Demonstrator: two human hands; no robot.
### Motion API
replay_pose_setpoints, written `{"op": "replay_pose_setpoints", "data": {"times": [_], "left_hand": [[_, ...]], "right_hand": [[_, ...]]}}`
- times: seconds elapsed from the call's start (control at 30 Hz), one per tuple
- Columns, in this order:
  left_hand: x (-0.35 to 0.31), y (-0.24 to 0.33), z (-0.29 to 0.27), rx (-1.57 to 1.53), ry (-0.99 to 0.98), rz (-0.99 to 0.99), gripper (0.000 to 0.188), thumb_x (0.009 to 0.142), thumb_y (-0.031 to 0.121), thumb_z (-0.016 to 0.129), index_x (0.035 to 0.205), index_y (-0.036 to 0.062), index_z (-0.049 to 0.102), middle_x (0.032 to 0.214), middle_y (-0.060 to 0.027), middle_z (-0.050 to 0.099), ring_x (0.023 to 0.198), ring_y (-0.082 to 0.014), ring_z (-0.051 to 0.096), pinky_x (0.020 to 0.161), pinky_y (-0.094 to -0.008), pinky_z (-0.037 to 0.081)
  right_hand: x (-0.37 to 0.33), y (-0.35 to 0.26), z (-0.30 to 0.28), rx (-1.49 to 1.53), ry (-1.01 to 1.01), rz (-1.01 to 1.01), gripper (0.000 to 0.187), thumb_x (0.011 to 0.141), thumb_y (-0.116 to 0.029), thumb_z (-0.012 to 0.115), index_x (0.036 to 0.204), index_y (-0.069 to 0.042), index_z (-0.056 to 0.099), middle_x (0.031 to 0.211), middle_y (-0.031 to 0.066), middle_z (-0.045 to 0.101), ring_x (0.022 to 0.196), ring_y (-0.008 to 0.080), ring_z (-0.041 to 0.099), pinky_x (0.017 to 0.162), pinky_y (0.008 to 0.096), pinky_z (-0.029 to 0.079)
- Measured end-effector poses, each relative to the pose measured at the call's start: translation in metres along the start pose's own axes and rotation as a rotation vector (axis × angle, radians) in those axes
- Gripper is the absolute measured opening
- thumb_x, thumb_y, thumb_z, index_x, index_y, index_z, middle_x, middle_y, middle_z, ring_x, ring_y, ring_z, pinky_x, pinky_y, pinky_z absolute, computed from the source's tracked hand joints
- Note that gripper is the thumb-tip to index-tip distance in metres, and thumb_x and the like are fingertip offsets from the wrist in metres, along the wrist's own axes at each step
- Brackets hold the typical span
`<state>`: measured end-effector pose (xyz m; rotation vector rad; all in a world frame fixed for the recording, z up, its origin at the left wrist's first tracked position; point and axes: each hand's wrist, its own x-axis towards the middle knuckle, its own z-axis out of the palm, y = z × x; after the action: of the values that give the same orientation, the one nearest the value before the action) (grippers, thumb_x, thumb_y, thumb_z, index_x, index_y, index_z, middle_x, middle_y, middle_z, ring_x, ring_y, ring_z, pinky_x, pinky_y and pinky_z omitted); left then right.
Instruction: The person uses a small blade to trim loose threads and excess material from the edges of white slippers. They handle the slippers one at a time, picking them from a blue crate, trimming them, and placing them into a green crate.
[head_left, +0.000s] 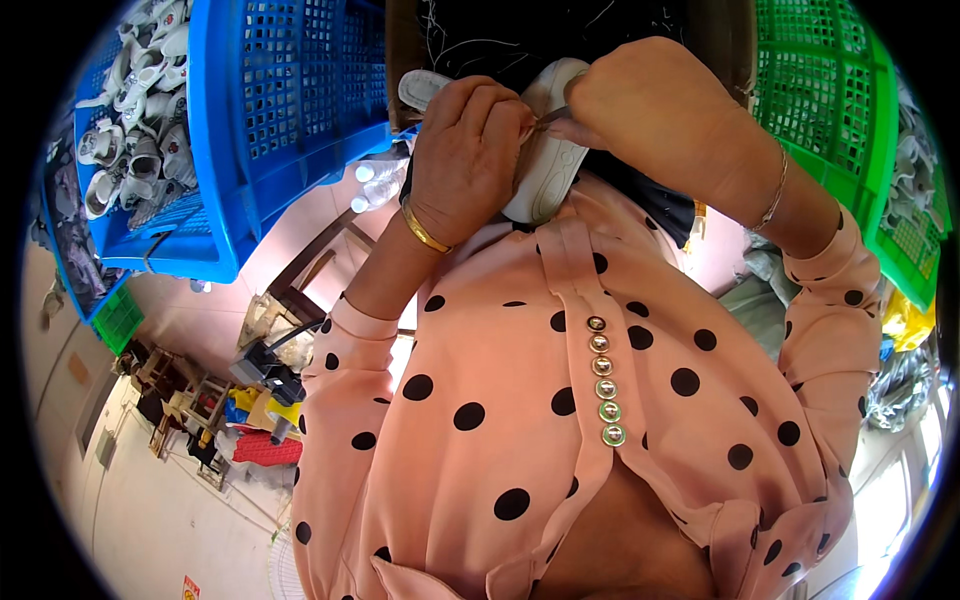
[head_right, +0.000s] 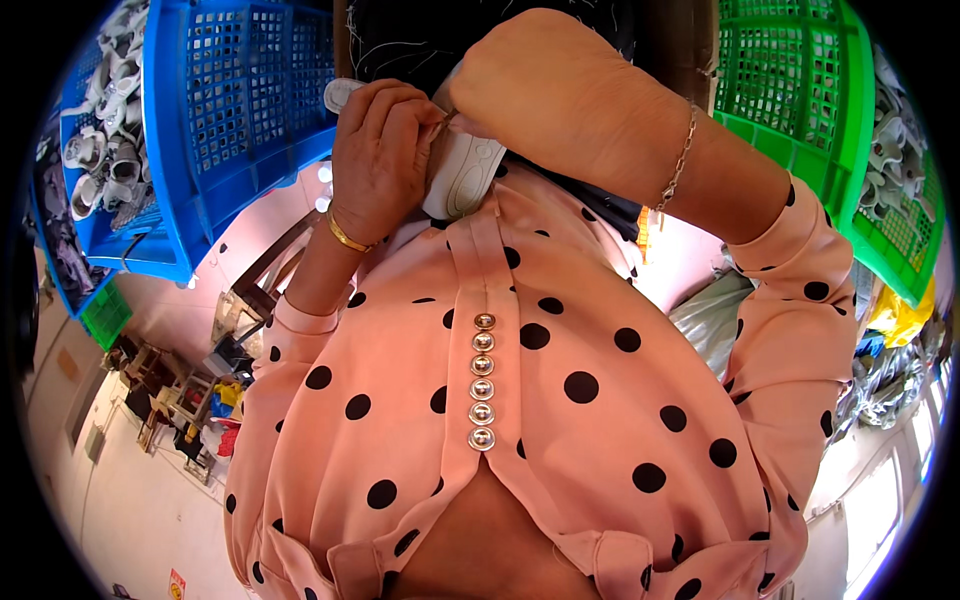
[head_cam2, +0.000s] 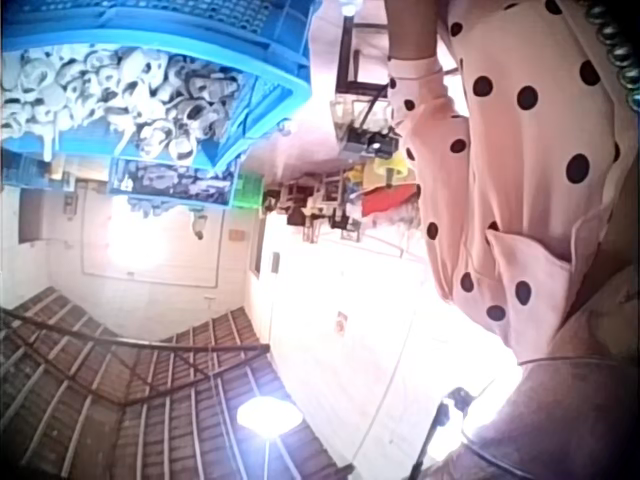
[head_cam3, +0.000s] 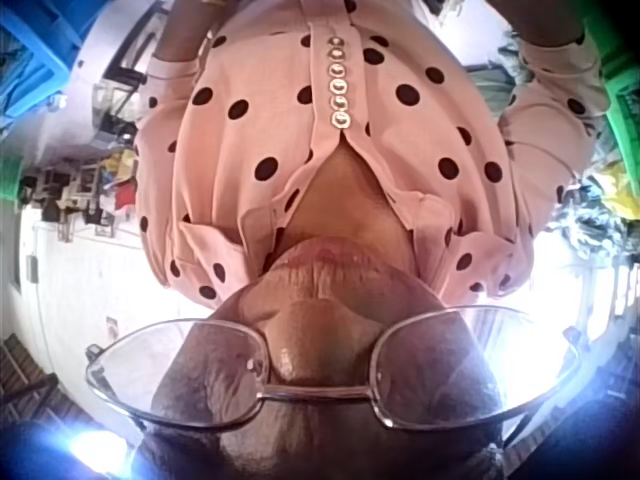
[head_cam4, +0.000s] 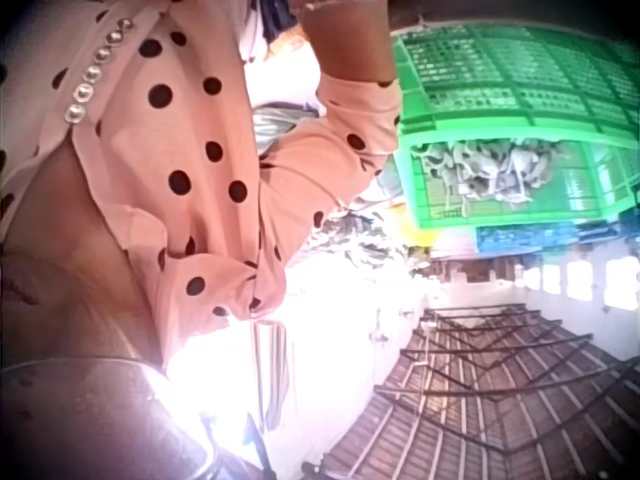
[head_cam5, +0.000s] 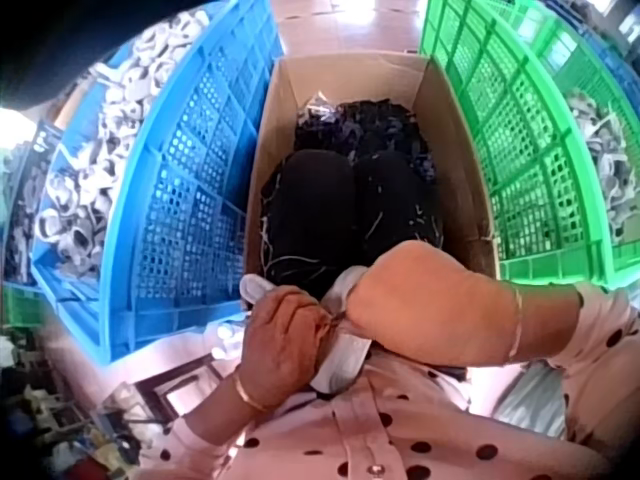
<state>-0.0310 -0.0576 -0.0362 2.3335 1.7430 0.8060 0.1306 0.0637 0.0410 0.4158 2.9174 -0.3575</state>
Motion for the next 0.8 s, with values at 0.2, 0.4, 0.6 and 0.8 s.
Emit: {"op": "replay_pose_setpoints", "data": {"times": [0.2, 0.4, 0.6, 0.8], "left_hand": [[0.004, 0.002, 0.001, -0.019, -0.003, -0.014, 0.015, 0.08, 0.005, 0.065, 0.092, 0.0037, 0.057, 0.097, -0.0102, 0.06, 0.095, -0.0295, 0.056, 0.084, -0.0375, 0.044], [-0.006, 0.008, -0.009, -0.473, 0.382, -0.433, 0.003, 0.092, 0.001, 0.053, 0.094, 0.001, 0.052, 0.091, -0.0126, 0.055, 0.083, -0.0276, 0.053, 0.075, -0.0335, 0.044], [-0.034, 0.013, -0.021, -0.578, 0.267, -0.975, 0.014, 0.086, 0.012, 0.064, 0.091, 0.005, 0.052, 0.081, -0.0121, 0.056, 0.076, -0.0234, 0.058, 0.07, -0.0323, 0.048], [-0.05, 0.028, -0.013, -1.073, 0.124, -1.082, 0.034, 0.083, 0.02, 0.073, 0.103, 0.0027, 0.052, 0.089, -0.0045, 0.058, 0.081, -0.0089, 0.054, 0.07, -0.0234, 0.047]], "right_hand": [[0.001, 0.002, 0.006, -0.09, -0.021, -0.031, 0.036, 0.085, -0.036, 0.06, 0.068, -0.004, 0.067, 0.059, 0.0116, 0.058, 0.061, 0.0287, 0.063, 0.055, 0.0367, 0.048], [0.0, 0.027, 0.011, 0.202, 0.13, 0.125, 0.048, 0.091, -0.047, 0.051, 0.071, -0.005, 0.058, 0.065, 0.0157, 0.058, 0.065, 0.0354, 0.06, 0.057, 0.0432, 0.046], [-0.005, 0.027, 0.047, 0.575, 0.363, 0.344, 0.04, 0.084, -0.035, 0.067, 0.112, -0.01, 0.052, 0.081, 0.0176, 0.066, 0.074, 0.0386, 0.065, 0.061, 0.0443, 0.05], [-0.002, -0.001, 0.058, 0.576, 0.267, 0.351, 0.039, 0.084, -0.022, 0.068, 0.117, -0.01, 0.051, 0.089, 0.0192, 0.068, 0.075, 0.0353, 0.067, 0.061, 0.0403, 0.052]]}}
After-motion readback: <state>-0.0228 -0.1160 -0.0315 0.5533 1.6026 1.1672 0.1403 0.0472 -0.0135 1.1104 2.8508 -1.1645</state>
